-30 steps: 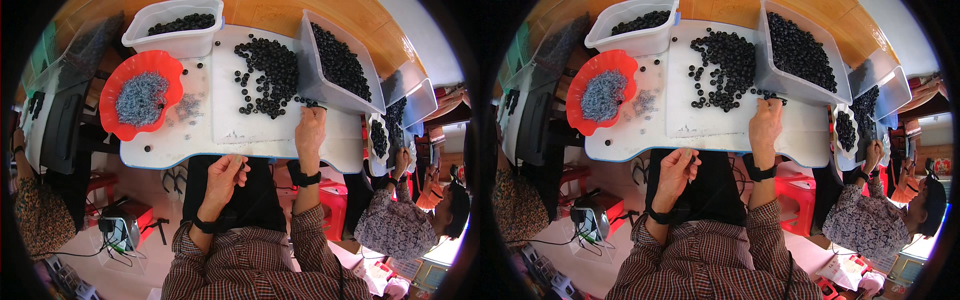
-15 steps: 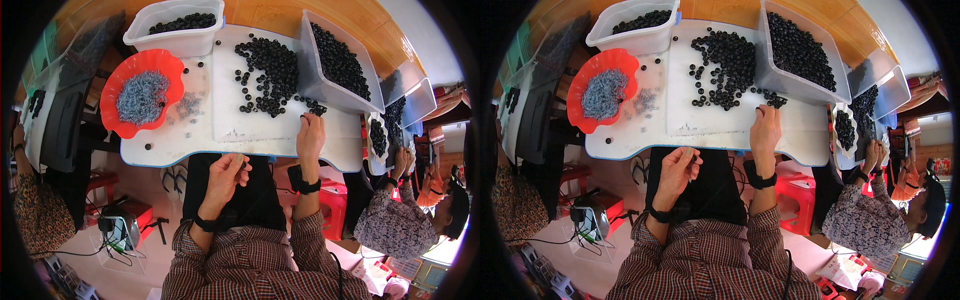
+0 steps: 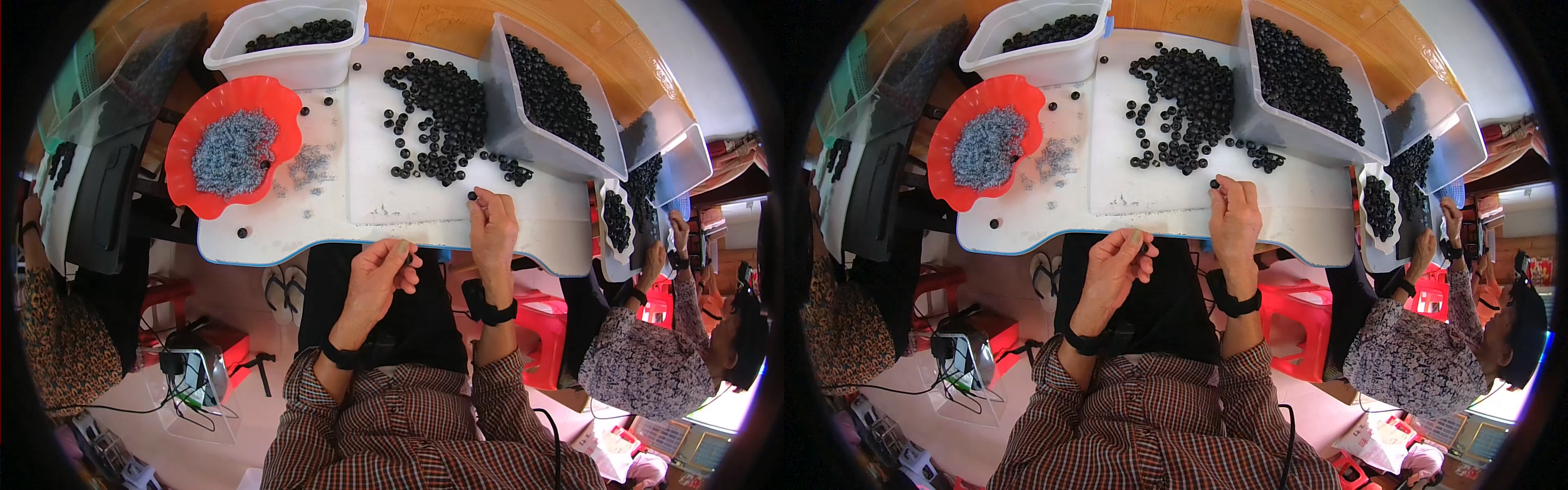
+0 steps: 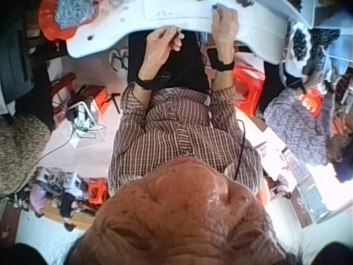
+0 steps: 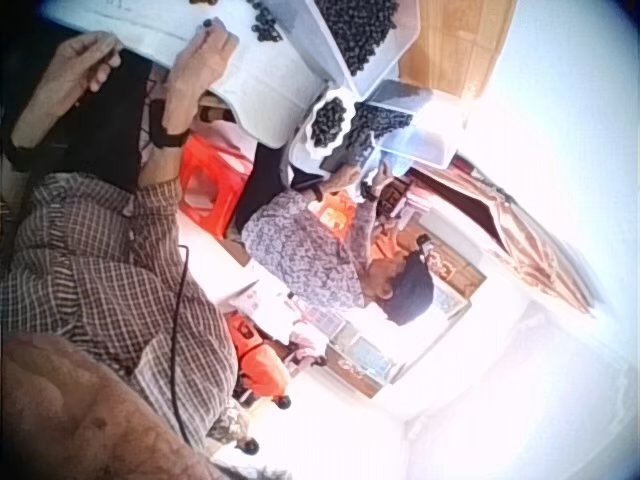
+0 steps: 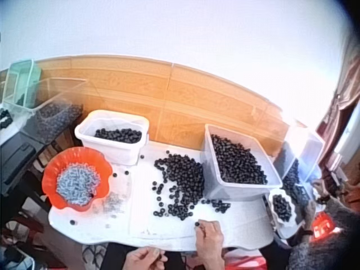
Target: Sorting small black plastic components or beads into various bins on a communal work table.
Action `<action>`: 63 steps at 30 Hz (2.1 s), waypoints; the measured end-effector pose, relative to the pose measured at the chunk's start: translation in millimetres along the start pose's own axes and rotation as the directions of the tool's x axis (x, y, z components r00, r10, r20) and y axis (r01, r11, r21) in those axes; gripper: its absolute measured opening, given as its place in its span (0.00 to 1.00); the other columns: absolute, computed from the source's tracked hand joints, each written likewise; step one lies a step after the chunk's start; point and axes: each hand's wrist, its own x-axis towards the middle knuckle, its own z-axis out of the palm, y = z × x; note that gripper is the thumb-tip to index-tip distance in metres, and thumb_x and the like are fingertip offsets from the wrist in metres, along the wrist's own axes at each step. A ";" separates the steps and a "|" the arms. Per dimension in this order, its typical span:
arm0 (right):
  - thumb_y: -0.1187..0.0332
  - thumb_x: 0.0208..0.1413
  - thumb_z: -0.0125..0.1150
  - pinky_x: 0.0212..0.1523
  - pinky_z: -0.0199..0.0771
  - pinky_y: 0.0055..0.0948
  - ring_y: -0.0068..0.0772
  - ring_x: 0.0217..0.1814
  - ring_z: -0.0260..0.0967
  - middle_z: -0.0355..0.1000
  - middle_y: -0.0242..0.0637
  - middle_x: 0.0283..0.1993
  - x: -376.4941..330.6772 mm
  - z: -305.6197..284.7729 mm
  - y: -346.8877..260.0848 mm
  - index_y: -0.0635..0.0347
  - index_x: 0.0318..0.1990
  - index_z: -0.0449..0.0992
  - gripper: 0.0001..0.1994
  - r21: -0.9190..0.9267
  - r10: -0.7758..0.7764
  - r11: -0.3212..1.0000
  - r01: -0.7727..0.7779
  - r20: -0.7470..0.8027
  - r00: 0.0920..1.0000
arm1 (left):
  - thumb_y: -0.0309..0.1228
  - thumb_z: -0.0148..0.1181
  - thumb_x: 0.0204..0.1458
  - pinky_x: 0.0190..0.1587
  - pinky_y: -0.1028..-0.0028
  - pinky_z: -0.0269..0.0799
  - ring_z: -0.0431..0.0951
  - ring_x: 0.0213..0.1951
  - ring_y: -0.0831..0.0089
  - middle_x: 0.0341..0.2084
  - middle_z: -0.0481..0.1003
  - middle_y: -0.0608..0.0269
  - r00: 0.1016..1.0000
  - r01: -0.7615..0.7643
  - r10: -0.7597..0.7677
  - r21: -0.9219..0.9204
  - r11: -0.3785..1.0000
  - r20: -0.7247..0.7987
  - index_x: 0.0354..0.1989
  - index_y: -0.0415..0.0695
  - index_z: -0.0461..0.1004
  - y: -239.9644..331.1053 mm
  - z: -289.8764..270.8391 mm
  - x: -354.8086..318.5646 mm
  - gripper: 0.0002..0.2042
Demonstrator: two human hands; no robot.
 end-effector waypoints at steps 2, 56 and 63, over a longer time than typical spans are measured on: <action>0.77 0.54 0.60 0.33 0.73 0.36 0.43 0.33 0.72 0.70 0.43 0.37 0.2 -0.9 -1.8 0.63 0.41 0.75 0.07 0.001 0.016 1.000 -0.016 0.018 1.000 | 0.33 0.53 0.63 0.23 0.82 0.74 0.77 0.24 0.80 0.30 0.77 0.60 1.000 0.013 -0.013 0.028 1.000 -0.003 0.42 0.36 0.75 -0.3 2.3 -0.7 0.11; 0.82 0.50 0.65 0.24 0.66 0.17 0.15 0.26 0.66 0.71 0.33 0.33 -48.3 1.1 -92.5 0.64 0.35 0.76 0.07 0.530 -0.026 0.836 -0.143 0.298 0.954 | 0.32 0.53 0.63 0.15 0.86 0.61 0.69 0.17 0.84 0.19 0.72 0.67 0.982 -0.112 0.125 0.095 0.989 -0.139 0.42 0.36 0.75 4.0 2.5 -7.8 0.10; 0.81 0.49 0.66 0.27 0.75 0.22 0.24 0.29 0.72 0.71 0.37 0.33 -44.8 -1.8 -97.8 0.64 0.34 0.74 0.07 0.431 -0.067 0.899 -0.082 0.318 0.946 | 0.31 0.57 0.61 0.15 0.87 0.57 0.65 0.16 0.88 0.19 0.71 0.70 0.969 -0.104 0.129 0.123 0.987 -0.213 0.38 0.39 0.77 4.8 1.6 -8.2 0.08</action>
